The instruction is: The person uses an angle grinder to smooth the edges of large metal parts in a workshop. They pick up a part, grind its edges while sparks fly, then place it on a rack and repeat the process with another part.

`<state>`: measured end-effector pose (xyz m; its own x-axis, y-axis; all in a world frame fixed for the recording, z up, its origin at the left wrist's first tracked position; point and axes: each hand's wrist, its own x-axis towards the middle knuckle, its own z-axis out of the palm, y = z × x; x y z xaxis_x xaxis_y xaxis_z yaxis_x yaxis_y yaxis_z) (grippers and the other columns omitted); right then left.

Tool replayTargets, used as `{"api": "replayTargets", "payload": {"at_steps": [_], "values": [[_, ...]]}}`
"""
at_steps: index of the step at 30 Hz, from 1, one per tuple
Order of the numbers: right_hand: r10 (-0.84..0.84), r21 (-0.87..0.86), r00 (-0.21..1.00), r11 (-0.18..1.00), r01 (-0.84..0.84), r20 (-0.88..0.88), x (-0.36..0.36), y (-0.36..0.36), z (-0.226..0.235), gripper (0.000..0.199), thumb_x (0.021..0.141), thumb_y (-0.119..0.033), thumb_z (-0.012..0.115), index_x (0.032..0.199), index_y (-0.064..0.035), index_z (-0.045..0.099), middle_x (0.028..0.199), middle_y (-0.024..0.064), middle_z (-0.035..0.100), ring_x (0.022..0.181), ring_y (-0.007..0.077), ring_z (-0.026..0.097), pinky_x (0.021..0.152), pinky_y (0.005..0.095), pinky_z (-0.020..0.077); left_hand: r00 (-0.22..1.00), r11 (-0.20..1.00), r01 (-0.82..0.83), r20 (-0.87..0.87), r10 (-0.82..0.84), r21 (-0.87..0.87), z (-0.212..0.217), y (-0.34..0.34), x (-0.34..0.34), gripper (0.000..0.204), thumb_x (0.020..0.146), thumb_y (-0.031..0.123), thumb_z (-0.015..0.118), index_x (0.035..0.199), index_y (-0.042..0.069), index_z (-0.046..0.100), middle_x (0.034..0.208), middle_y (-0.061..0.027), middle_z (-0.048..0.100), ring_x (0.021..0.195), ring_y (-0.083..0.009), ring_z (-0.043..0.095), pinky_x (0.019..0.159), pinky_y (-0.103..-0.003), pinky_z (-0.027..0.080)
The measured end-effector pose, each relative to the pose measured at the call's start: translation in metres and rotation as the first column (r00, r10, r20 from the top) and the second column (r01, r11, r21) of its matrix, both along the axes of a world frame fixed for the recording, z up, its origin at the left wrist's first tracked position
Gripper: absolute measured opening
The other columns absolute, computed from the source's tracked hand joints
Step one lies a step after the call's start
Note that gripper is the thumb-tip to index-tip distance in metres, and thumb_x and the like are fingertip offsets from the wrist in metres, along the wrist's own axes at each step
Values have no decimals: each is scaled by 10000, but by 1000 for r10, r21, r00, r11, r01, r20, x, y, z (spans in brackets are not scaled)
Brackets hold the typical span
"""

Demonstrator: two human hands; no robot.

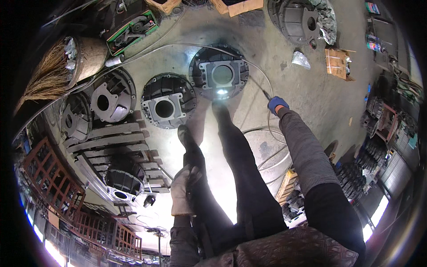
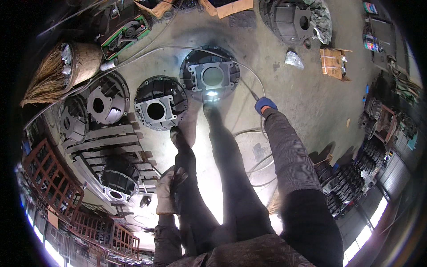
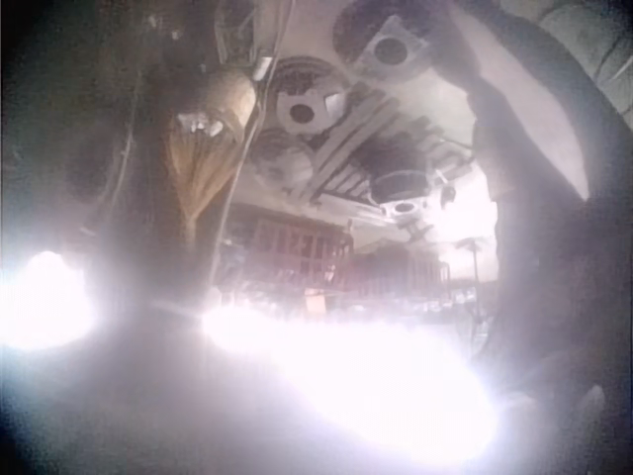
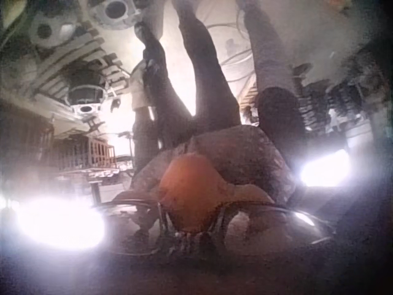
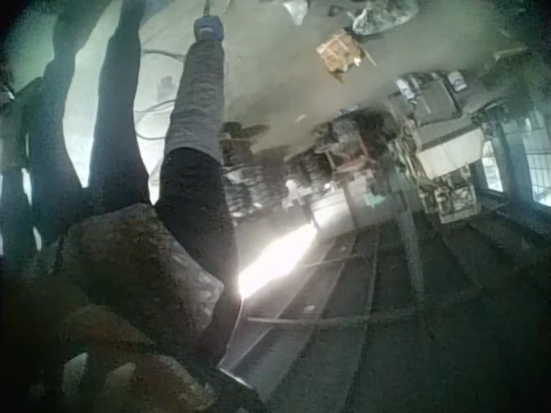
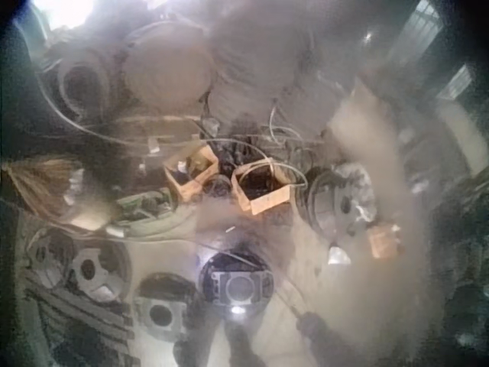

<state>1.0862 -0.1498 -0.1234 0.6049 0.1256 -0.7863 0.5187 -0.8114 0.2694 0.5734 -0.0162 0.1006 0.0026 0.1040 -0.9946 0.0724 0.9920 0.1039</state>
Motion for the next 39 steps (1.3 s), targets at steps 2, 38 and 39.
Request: {"api": "replayTargets", "payload": {"at_steps": [2,38,39], "values": [[-13,-55,999,998,11,-35,-2,-16,3,381,976,-324,601,1176,-85,821,1211,242,778,1165,428,749,970,521,606,976,976,-215,-33,214,-37,6,-5,33,451,1054,68,594,1469,-104,561,1229,-246,737,1055,-332,772,955,-411,654],[276,33,957,959,-280,95,66,105,-20,369,957,-338,661,1139,-56,816,1178,247,786,1125,419,763,956,512,608,918,917,-393,70,389,63,-7,-75,-16,511,1051,82,657,1473,-163,508,1356,-258,644,1254,-393,700,1044,-509,648],[85,151,996,985,-86,8,70,115,-18,367,946,-341,678,1122,-48,814,1160,256,784,1117,420,763,949,518,606,928,927,-372,61,369,52,-10,-75,-18,504,1055,76,650,1474,-163,506,1358,-260,643,1261,-395,697,1047,-510,647]]}}
